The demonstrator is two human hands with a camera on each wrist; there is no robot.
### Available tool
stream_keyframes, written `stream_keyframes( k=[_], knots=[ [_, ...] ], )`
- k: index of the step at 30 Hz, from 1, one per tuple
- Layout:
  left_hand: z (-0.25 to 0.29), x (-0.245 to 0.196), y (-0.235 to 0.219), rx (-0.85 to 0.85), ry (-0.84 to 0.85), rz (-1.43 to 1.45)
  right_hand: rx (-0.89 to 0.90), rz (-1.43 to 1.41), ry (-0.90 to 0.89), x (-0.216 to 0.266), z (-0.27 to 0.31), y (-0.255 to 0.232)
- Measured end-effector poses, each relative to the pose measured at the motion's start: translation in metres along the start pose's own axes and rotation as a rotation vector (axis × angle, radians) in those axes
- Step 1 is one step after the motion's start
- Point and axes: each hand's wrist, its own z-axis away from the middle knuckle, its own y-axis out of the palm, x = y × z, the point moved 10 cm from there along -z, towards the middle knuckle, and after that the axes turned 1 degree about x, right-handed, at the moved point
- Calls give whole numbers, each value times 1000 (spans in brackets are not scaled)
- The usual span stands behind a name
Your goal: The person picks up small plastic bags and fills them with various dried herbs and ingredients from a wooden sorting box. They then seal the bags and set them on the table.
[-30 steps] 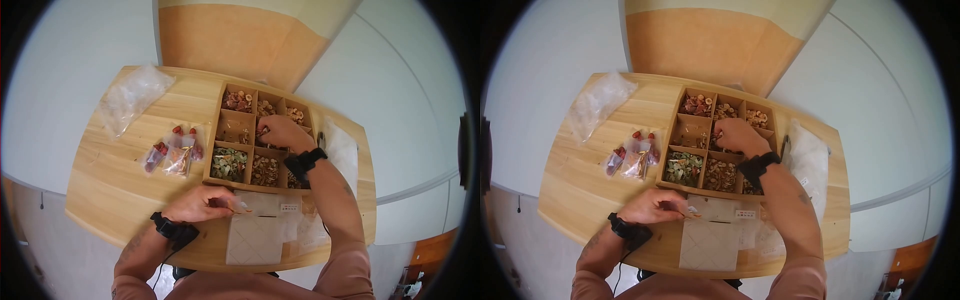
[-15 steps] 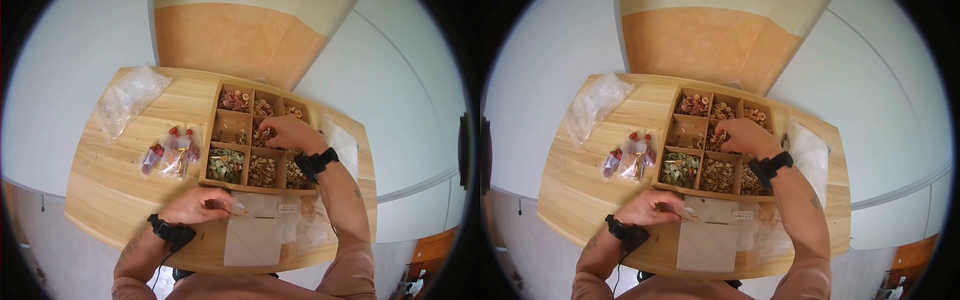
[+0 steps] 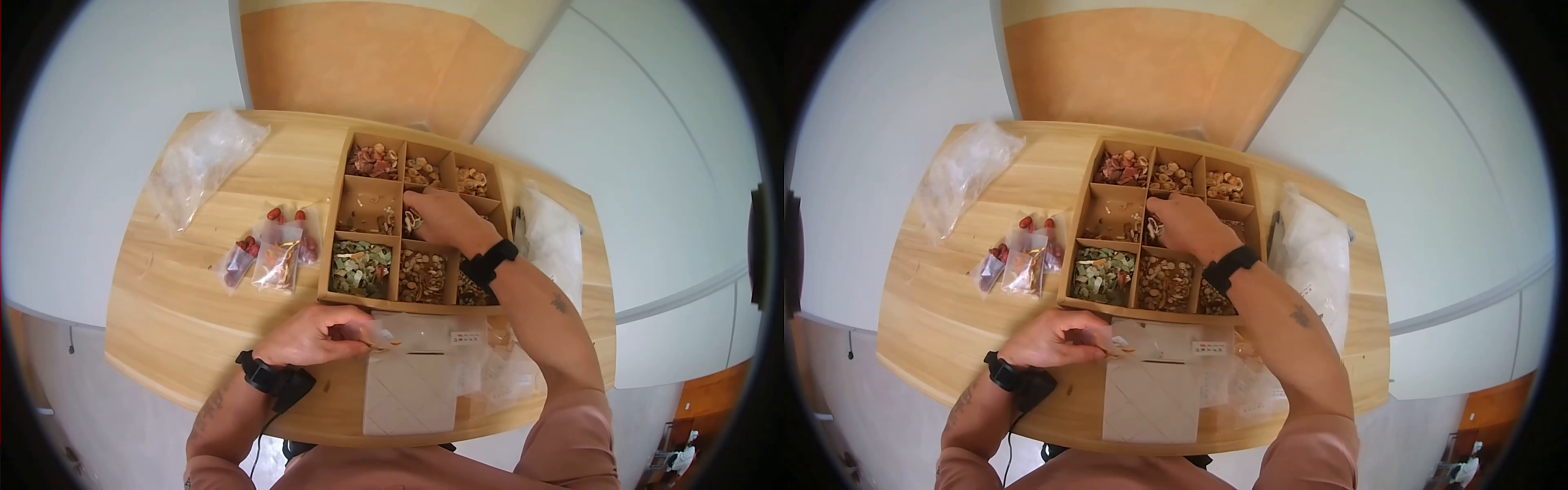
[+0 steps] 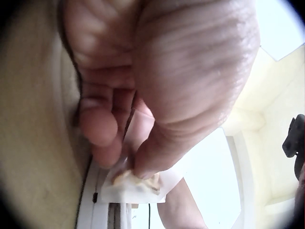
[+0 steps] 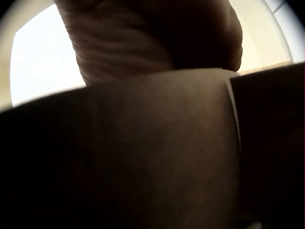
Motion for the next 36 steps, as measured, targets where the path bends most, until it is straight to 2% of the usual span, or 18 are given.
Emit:
stream_keyframes(
  k=[4,10,13,16,19,22,25,28,31,34,36],
  knots=[
    [0,0,-1,-9,20,-1,29,-154,-25,5,0,-13],
    [0,2,1,-2,8,28,36,-401,211,-7,13,-59],
    [0,0,1,8,1,-5,-46,-296,90,-4,9,-70],
    [0,0,2,48,-58,11,-71,-293,65,-8,7,-67],
    [0,1,1,10,-11,47,-76,-291,82,-9,9,-65],
    [0,1,1,42,-67,-22,-105,-310,52,-8,11,-66],
    [0,1,0,40,-58,-9,-62,-368,154,-11,15,-70],
    [0,1,0,39,-44,-23,-99,-344,112,-12,14,-69],
    [0,-2,-1,36,-34,-32,-4,-635,301,-19,22,-60],
    [0,-2,-1,17,-29,21,-15,-585,206,-17,21,-60],
    [0,-2,-1,15,-29,28,-25,-592,210,-20,22,-60]
  ],
)
